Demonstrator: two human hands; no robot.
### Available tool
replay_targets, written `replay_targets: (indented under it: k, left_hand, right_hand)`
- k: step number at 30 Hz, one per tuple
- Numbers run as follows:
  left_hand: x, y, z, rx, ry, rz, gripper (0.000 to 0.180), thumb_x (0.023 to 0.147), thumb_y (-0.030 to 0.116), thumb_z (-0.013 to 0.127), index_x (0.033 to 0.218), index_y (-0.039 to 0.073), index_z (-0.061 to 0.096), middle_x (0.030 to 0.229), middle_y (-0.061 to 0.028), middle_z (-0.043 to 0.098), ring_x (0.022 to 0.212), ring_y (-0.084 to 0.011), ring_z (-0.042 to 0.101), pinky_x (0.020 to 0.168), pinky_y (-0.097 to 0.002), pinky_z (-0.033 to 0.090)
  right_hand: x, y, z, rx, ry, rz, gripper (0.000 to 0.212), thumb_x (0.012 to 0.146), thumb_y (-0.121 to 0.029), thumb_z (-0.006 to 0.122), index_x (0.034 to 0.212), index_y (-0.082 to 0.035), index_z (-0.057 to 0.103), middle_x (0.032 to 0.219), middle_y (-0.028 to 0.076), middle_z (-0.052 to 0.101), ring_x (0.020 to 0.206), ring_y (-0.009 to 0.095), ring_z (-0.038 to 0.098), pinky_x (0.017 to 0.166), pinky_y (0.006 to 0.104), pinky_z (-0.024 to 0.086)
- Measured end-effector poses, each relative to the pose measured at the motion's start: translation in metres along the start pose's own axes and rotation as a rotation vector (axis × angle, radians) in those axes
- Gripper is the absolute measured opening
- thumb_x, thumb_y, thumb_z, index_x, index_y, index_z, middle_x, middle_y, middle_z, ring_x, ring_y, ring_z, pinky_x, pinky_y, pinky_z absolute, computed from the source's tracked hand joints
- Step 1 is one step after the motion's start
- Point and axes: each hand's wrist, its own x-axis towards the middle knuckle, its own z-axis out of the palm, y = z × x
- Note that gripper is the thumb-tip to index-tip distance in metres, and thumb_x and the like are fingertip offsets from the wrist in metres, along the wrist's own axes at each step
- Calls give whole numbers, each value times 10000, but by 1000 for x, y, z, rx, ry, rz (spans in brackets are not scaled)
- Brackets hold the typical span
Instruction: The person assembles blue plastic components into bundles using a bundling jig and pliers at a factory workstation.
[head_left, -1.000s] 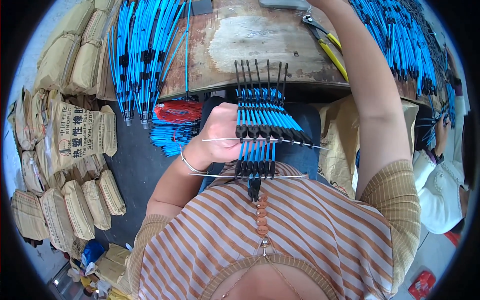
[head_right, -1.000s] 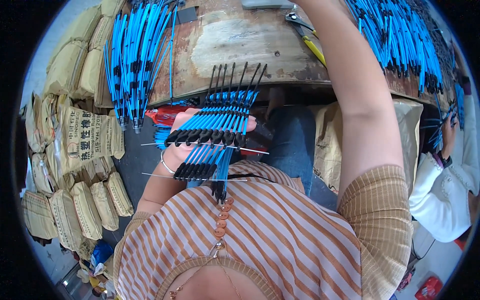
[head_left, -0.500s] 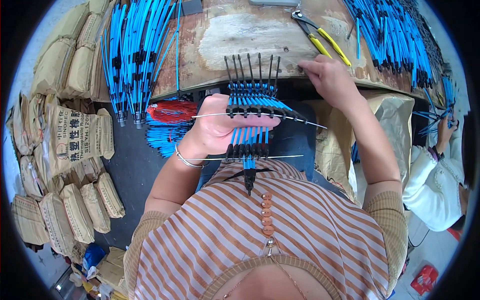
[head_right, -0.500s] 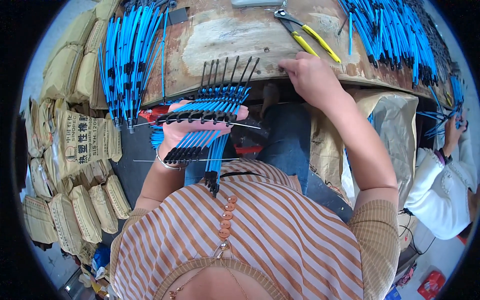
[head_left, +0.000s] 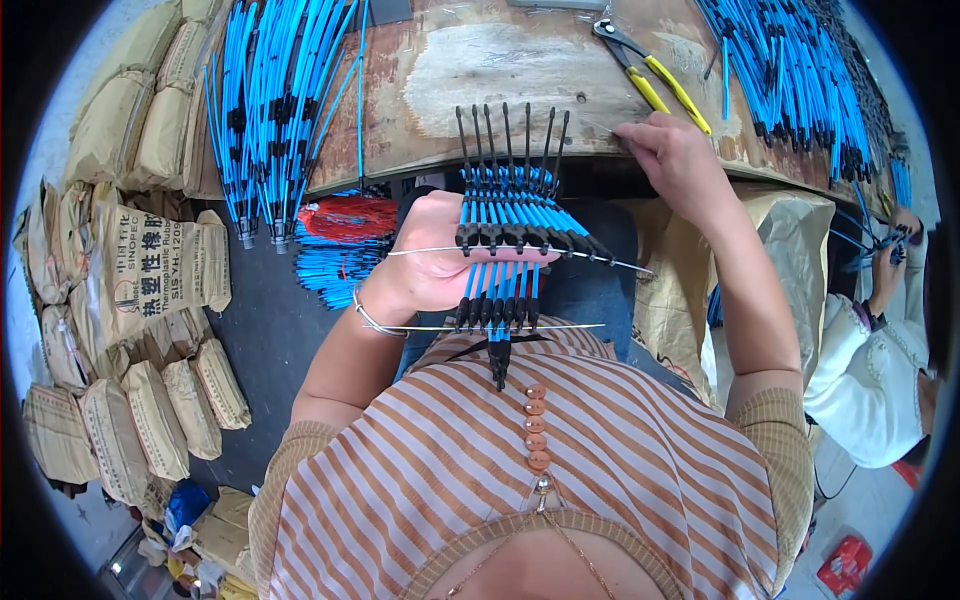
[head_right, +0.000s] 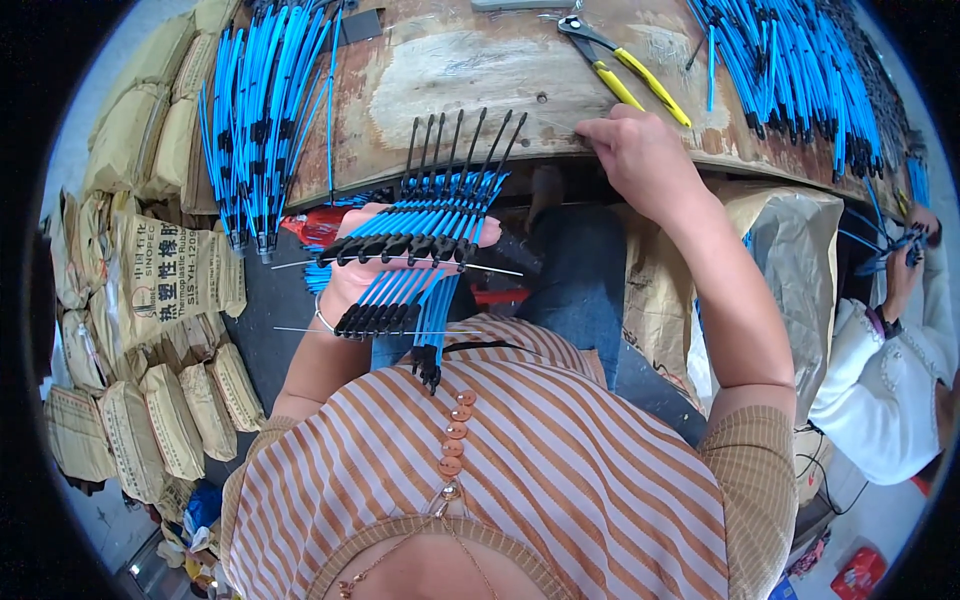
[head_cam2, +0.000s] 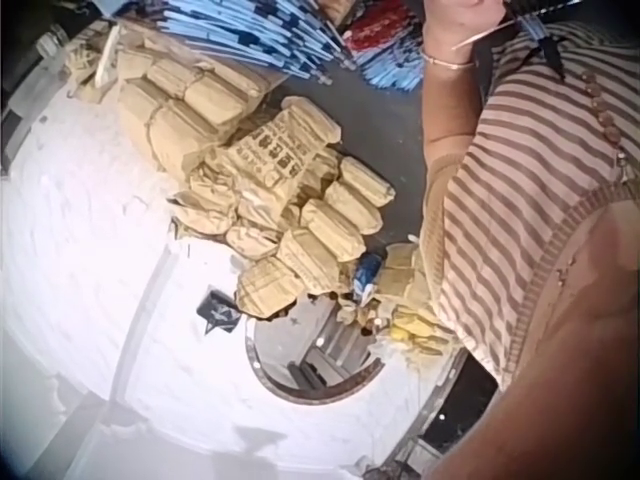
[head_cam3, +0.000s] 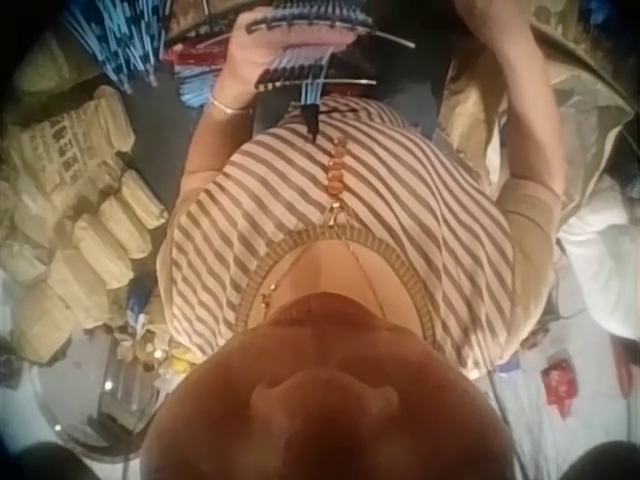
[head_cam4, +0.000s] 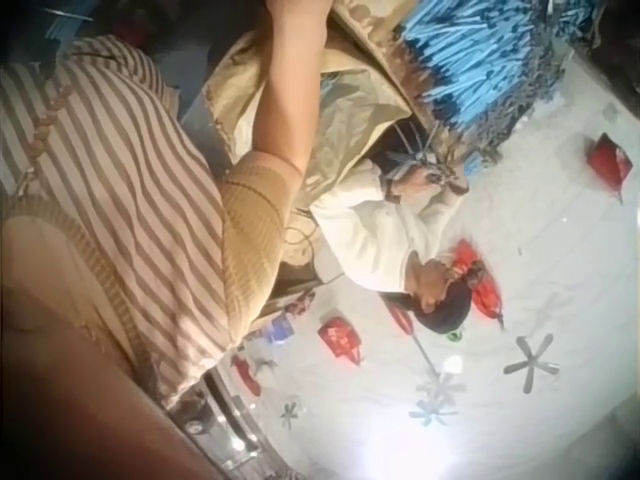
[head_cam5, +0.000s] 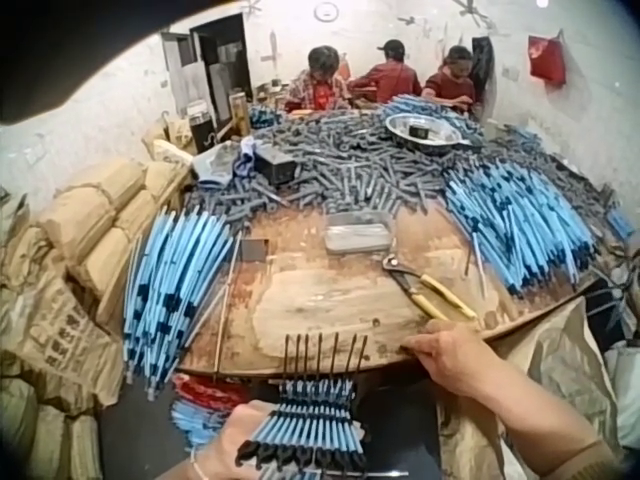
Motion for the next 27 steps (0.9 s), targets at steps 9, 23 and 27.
replay_targets:
  k: [9, 23, 27]
  left_hand:
    - [-3, 5, -1, -153, -47, -253, 157, 710, 119, 678, 847, 42, 673, 768, -97, 657, 639, -230, 632, 579, -283, 490]
    - [-20, -6, 11, -408, 83, -271, 154, 735, 46, 658, 872, -22, 642, 802, -106, 660, 654, -177, 628, 604, -257, 500]
    - [-27, -7, 10, -843, 147, -538, 167, 741, -6, 637, 903, -47, 635, 833, -114, 666, 695, -136, 629, 631, -237, 511]
  right_hand:
    - [11, 3, 6, 48, 9, -63, 163, 787, -38, 590, 940, -44, 646, 786, 107, 578, 757, 279, 579, 674, 339, 458]
    - [45, 3, 14, 115, -49, -164, 186, 776, -25, 586, 953, -33, 643, 835, 96, 594, 781, 254, 587, 708, 309, 463]
    - [52, 3, 16, 139, -71, -180, 199, 772, -19, 584, 962, -36, 642, 841, 95, 596, 785, 252, 587, 713, 306, 462]
